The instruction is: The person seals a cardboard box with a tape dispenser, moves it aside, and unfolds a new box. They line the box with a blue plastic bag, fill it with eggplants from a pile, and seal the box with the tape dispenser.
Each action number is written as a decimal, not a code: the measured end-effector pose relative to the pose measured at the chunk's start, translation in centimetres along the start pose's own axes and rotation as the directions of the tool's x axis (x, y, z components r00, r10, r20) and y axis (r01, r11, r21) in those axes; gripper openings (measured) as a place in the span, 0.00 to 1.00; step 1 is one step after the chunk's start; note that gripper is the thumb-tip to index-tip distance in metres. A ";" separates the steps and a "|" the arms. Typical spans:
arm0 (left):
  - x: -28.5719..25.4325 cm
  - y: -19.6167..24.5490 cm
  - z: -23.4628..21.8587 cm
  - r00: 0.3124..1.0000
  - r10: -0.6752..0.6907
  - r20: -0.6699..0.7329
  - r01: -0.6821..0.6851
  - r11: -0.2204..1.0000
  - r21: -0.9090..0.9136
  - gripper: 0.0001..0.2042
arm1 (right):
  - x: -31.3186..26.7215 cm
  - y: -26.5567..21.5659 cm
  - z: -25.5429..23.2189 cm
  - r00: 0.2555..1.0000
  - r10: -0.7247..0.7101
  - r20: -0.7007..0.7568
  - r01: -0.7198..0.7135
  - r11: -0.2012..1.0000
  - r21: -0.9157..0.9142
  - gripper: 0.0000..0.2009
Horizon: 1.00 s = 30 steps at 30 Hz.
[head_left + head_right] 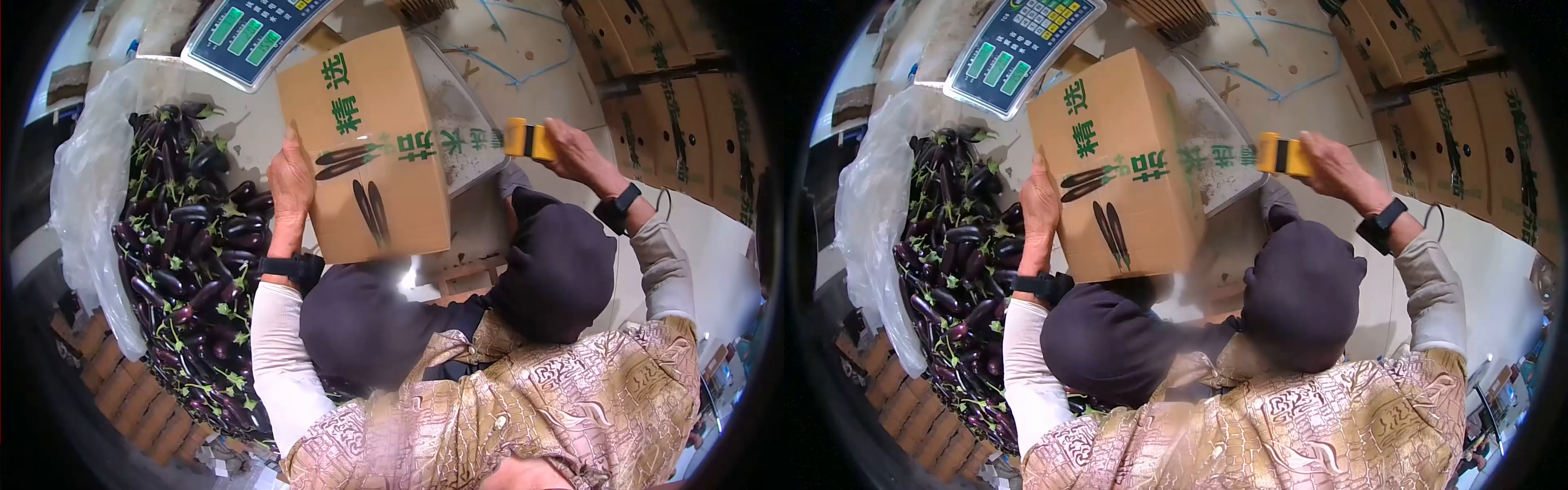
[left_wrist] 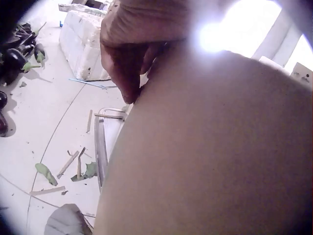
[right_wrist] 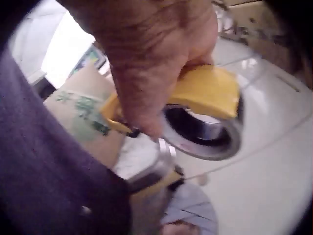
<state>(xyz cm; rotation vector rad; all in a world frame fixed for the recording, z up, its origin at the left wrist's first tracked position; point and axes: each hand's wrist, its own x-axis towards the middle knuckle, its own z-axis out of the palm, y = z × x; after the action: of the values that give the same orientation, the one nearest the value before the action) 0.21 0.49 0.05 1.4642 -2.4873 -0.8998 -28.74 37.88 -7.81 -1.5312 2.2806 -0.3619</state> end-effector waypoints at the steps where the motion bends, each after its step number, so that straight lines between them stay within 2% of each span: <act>1: -0.1 0.0 0.3 1.000 -0.010 0.021 0.010 1.000 0.004 0.39 | 0.9 -2.5 -0.7 0.998 0.050 0.045 -0.048 0.998 -0.043 0.24; 4: -0.3 -0.1 0.4 1.000 0.014 0.005 -0.014 1.000 -0.011 0.38 | 6.2 -6.6 0.3 0.977 0.116 0.180 -0.079 0.977 -0.198 0.17; 5: -0.3 0.1 0.4 1.000 0.020 0.004 -0.020 1.000 -0.023 0.37 | 7.2 -7.2 1.1 0.993 -0.029 0.116 0.048 0.984 -0.170 0.14; 6: -0.2 -0.2 0.6 1.000 0.027 0.005 -0.027 0.999 -0.025 0.37 | 8.4 -8.5 1.5 0.984 -0.147 0.098 0.165 0.962 -0.218 0.12; 7: -0.1 -0.7 1.0 0.998 0.061 -0.021 -0.063 0.992 -0.110 0.36 | 9.4 -9.9 1.3 0.985 -0.147 0.095 0.165 0.961 -0.223 0.12; 8: 0.2 -1.2 1.5 0.994 0.092 -0.054 -0.101 0.976 -0.196 0.35 | 10.4 -11.0 1.0 0.936 -0.330 0.120 0.338 0.757 -0.559 0.15; 9: 0.1 -1.4 1.8 0.994 0.088 -0.062 -0.099 0.974 -0.205 0.35 | 10.8 -11.6 0.6 0.853 -0.476 0.216 0.433 0.413 -0.802 0.19; 10: 0.0 -1.6 2.0 0.993 0.120 -0.013 -0.119 0.953 -0.278 0.34 | 10.5 -11.6 1.2 0.855 -0.471 0.219 0.433 0.415 -0.800 0.19; 12: 0.9 -1.4 1.8 0.989 0.149 -0.013 -0.144 0.924 -0.354 0.33 | 12.0 -9.5 3.0 0.879 -0.460 0.126 0.412 0.601 -0.685 0.20; 13: 0.4 -0.6 1.5 0.982 0.185 0.030 -0.153 0.884 -0.441 0.32 | 12.0 -8.6 3.5 0.935 -0.356 0.007 0.313 0.814 -0.490 0.16; 14: 0.0 0.3 1.4 0.972 0.225 0.063 -0.159 0.834 -0.529 0.32 | 11.6 -7.0 3.2 0.982 -0.169 0.088 0.190 0.907 -0.376 0.15; 15: 0.1 1.4 1.2 0.973 0.225 0.052 -0.163 0.826 -0.540 0.32 | 11.4 -7.1 -0.7 0.966 0.013 0.256 0.032 0.985 -0.172 0.17; 16: -0.1 2.4 0.9 0.952 0.291 0.096 -0.180 0.784 -0.594 0.32 | 11.1 -5.9 -2.9 0.924 0.200 0.325 -0.131 0.966 -0.224 0.20; 17: -0.6 2.9 1.1 0.925 0.355 0.139 -0.186 0.739 -0.647 0.34 | 9.9 -5.1 -5.7 0.905 0.308 0.294 -0.274 0.950 -0.152 0.23; 18: -0.8 3.2 1.9 0.885 0.452 0.113 -0.275 0.703 -0.656 0.35 | 9.3 -2.4 -7.0 0.852 0.415 0.320 -0.416 0.907 -0.069 0.27; 19: -0.8 3.8 2.9 0.835 0.545 0.081 -0.365 0.658 -0.659 0.37 | 8.2 0.2 -8.6 0.831 0.446 0.332 -0.516 0.841 0.163 0.30; 20: -1.0 5.2 4.2 0.816 0.578 0.006 -0.479 0.681 -0.553 0.37 | 7.7 0.1 -11.1 0.804 0.484 0.345 -0.581 0.763 0.285 0.28; 21: -1.4 7.0 5.6 0.786 0.615 -0.061 -0.576 0.694 -0.433 0.38 | 6.9 0.4 -12.5 0.866 0.417 0.277 -0.498 0.671 0.549 0.25; 23: -2.8 10.6 7.0 0.731 0.681 -0.051 -0.671 0.703 -0.235 0.39 | 6.7 -1.3 -15.3 0.851 0.491 0.186 -0.421 0.427 0.800 0.22; 24: -2.8 11.6 8.0 0.728 0.683 -0.059 -0.674 0.698 -0.241 0.39 | 7.0 -0.9 -16.5 0.906 0.355 0.232 -0.355 0.337 0.872 0.22; 25: -2.4 12.3 9.1 0.620 0.784 -0.034 -0.781 0.612 -0.126 0.39 | 7.7 -0.1 -17.4 0.945 0.204 0.254 -0.299 0.231 0.926 0.22; 26: -2.2 12.7 9.9 0.505 0.863 0.008 -0.863 0.506 -0.012 0.39 | 8.6 0.9 -17.6 0.955 0.166 0.244 -0.273 0.179 0.945 0.21; 27: -2.2 13.0 10.5 0.506 0.862 -0.002 -0.862 0.506 -0.008 0.39 | 9.5 1.4 -17.9 0.957 0.160 0.240 -0.269 0.188 0.945 0.21; 29: -2.1 12.9 11.4 0.300 0.949 0.098 -0.953 0.303 -0.023 0.37 | 10.8 2.3 -17.9 0.944 0.093 0.316 -0.329 0.317 0.890 0.20; 30: -2.1 12.2 11.1 0.225 0.964 0.144 -0.969 0.237 -0.070 0.34 | 10.8 1.8 -16.0 0.939 0.118 0.323 -0.343 0.249 0.906 0.20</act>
<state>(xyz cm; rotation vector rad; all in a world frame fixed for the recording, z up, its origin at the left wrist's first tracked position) -12.19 11.38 -1.99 -0.4321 -2.7219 -0.6285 -40.95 28.67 4.08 -0.4934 1.4612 -1.1864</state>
